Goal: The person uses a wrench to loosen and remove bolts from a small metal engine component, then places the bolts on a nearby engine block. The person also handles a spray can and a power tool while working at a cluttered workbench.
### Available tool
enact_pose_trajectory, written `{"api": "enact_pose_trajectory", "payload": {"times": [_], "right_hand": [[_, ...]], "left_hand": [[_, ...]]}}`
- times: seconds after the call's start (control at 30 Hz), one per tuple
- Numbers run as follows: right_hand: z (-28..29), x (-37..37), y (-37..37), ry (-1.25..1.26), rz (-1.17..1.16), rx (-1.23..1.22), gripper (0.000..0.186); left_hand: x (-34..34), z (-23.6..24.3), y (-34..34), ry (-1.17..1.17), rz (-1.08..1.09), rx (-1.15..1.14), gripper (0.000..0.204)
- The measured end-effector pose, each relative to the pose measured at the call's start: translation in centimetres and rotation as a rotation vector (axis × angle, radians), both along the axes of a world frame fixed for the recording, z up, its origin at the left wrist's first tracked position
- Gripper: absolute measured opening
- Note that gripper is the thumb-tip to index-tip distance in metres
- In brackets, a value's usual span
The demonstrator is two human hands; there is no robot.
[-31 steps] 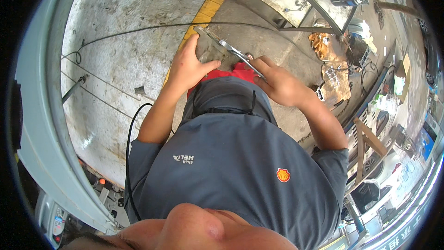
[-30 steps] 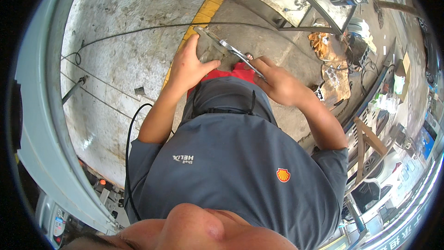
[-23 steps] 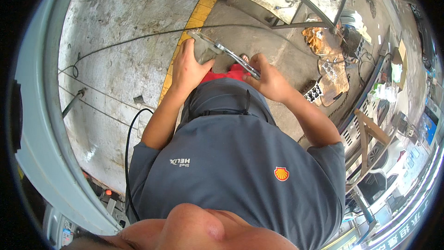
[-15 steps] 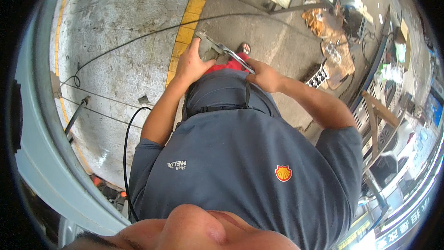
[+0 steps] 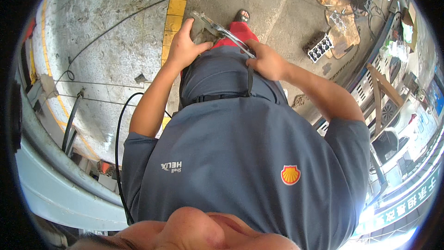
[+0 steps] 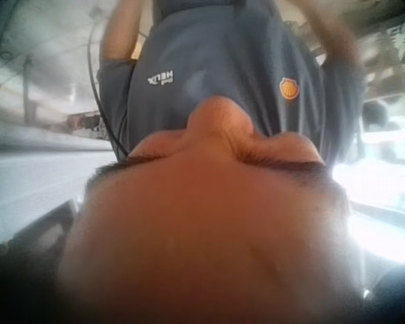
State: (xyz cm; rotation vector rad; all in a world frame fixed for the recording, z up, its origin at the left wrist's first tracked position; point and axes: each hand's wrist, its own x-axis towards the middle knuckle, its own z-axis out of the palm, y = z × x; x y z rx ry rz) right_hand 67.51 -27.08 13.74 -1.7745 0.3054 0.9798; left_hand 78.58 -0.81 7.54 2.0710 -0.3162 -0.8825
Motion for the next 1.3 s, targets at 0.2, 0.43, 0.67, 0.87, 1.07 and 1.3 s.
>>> {"api": "enact_pose_trajectory", "payload": {"times": [0.2,0.43,0.67,0.87,1.07,1.3], "right_hand": [[1.4,0.7,0.6,0.160,0.040,0.009,0.043],[0.6,-1.2,2.0,0.103,-0.037,0.107,0.045],[-0.7,-1.8,1.7,0.006,-0.082,0.179,0.046],[-0.9,-2.5,1.5,0.119,-0.126,0.182,0.046],[-1.3,-3.0,1.6,0.151,-0.114,0.198,0.048],[-1.1,-4.1,2.2,0.145,-0.198,0.264,0.051]], "left_hand": [[1.6,1.3,0.9,-0.064,-0.105,0.114,0.090],[1.6,-2.5,2.5,0.812,-0.046,-0.301,0.092],[-0.7,-0.4,2.5,0.554,0.031,-0.161,0.096],[-1.9,1.4,1.3,-0.315,-0.021,0.141,0.072],[-1.1,1.9,2.3,-0.117,-0.056,0.085,0.078],[-0.9,-2.6,3.8,0.621,-0.091,-0.145,0.099]]}}
